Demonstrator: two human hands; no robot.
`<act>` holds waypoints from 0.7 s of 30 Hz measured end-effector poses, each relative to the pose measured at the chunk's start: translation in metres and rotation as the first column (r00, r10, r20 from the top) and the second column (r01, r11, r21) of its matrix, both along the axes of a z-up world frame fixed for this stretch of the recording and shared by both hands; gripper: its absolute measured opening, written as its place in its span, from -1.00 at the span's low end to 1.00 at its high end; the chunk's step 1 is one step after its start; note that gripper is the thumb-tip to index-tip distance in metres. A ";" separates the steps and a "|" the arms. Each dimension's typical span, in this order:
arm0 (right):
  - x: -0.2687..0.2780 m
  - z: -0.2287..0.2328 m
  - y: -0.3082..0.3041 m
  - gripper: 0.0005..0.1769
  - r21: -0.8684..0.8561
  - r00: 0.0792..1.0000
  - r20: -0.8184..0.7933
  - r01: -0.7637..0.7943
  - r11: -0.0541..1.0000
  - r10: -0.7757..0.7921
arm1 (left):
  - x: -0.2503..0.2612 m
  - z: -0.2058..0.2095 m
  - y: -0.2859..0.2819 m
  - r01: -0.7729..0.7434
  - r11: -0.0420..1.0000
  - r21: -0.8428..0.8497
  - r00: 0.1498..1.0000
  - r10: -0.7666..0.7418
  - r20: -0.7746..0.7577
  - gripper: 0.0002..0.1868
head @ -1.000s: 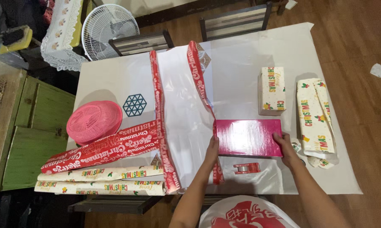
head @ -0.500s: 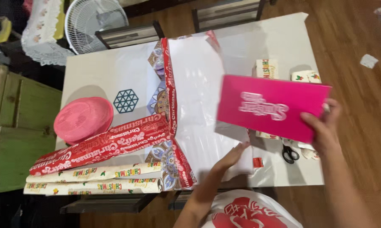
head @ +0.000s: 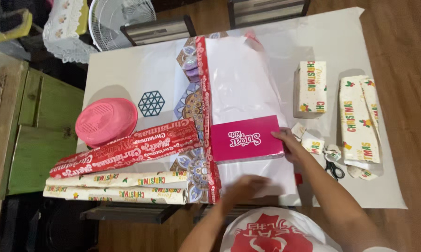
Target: The person places a pair of sandals into a pink box, closes it, and tapes the lid shut. They then unroll red Christmas wrapping paper, position the box on it, fold the paper around the box, and cut the excess paper with scissors.
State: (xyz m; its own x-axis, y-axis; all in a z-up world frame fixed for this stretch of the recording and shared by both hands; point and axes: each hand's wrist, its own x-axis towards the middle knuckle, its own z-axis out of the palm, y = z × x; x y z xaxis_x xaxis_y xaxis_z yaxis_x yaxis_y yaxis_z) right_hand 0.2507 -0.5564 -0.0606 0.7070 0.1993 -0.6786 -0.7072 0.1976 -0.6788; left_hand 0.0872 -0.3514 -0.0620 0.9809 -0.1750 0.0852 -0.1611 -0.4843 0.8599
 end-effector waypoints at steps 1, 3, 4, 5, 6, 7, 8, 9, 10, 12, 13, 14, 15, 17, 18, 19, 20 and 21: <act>0.001 -0.011 -0.007 -0.40 -0.076 0.994 0.104 -0.028 0.997 0.036 | -0.003 0.008 0.024 -0.146 0.989 -0.004 0.988 0.146 0.041 -0.42; 0.007 -0.029 -0.025 -0.53 -0.301 0.927 0.342 -0.050 0.952 0.157 | -0.006 0.018 0.069 -0.421 0.907 -0.027 0.899 0.421 0.119 -0.49; 0.005 -0.036 -0.033 -0.57 -0.513 0.864 0.439 0.017 0.858 0.245 | -0.002 0.019 0.088 -0.581 0.776 0.245 0.767 0.623 -0.154 -0.67; 0.003 -0.040 -0.040 -0.60 -0.689 0.817 0.479 0.123 0.714 0.322 | 0.010 0.015 0.106 -0.641 0.734 0.225 0.713 0.678 -0.181 -0.63; -0.002 -0.044 -0.046 -0.63 -0.829 0.805 0.467 0.254 0.499 0.366 | 0.019 0.009 0.118 -0.683 0.706 0.188 0.671 0.708 -0.222 -0.59; -0.009 -0.047 -0.048 -0.62 -0.857 0.823 0.383 0.147 0.494 0.420 | 0.027 0.000 0.125 -0.710 0.697 0.099 0.653 0.705 -0.278 -0.55; -0.016 -0.049 -0.049 -0.61 -0.875 0.830 0.297 0.038 0.483 0.472 | 0.034 -0.010 0.126 -0.701 0.713 -0.025 0.685 0.663 -0.303 -0.51; -0.021 -0.048 -0.050 -0.60 -0.882 0.828 0.215 -0.064 0.467 0.519 | 0.043 -0.021 0.125 -0.682 0.711 -0.173 0.720 0.610 -0.330 -0.47; -0.024 -0.046 -0.052 -0.65 -0.887 0.834 0.218 -0.047 0.459 0.507 | 0.051 -0.029 0.123 -0.658 0.702 -0.273 0.749 0.570 -0.338 -0.42; -0.028 -0.042 -0.061 -0.74 -0.898 0.844 0.224 -0.015 0.440 0.487 | 0.068 -0.040 0.116 -0.657 0.693 -0.298 0.750 0.559 -0.354 -0.39; -0.030 -0.040 -0.069 -0.73 -0.898 0.846 0.253 0.026 0.439 0.469 | 0.071 -0.039 0.113 -0.656 0.726 -0.209 0.742 0.567 -0.358 -0.40; -0.029 -0.036 -0.080 -0.73 -0.897 0.847 0.282 0.067 0.437 0.450 | 0.074 -0.037 0.112 -0.648 0.752 -0.118 0.734 0.575 -0.361 -0.41; -0.028 -0.032 -0.092 -0.73 -0.895 0.845 0.312 0.109 0.432 0.434 | 0.076 -0.034 0.110 -0.636 0.771 -0.029 0.726 0.585 -0.363 -0.42; -0.027 -0.027 -0.108 -0.71 -0.794 0.934 0.204 -0.018 0.607 0.294 | 0.078 -0.013 0.109 -0.646 0.763 -0.011 0.746 0.629 -0.220 -0.43; -0.025 -0.026 -0.112 -0.69 -0.721 0.963 0.138 -0.063 0.691 0.232 | 0.081 0.000 0.106 -0.652 0.759 -0.004 0.751 0.644 -0.143 -0.43; -0.026 -0.027 -0.111 -0.65 -0.761 0.949 0.112 -0.109 0.640 0.294 | 0.080 0.014 0.102 -0.628 0.773 0.087 0.776 0.631 -0.007 -0.49; -0.027 -0.031 -0.105 -0.61 -0.797 0.932 0.082 -0.152 0.584 0.354 | 0.075 0.026 0.096 -0.610 0.772 0.180 0.792 0.596 0.128 -0.54; -0.031 -0.036 -0.096 -0.57 -0.828 0.909 0.042 -0.200 0.524 0.414 | 0.068 0.036 0.089 -0.598 0.752 0.277 0.801 0.544 0.250 -0.58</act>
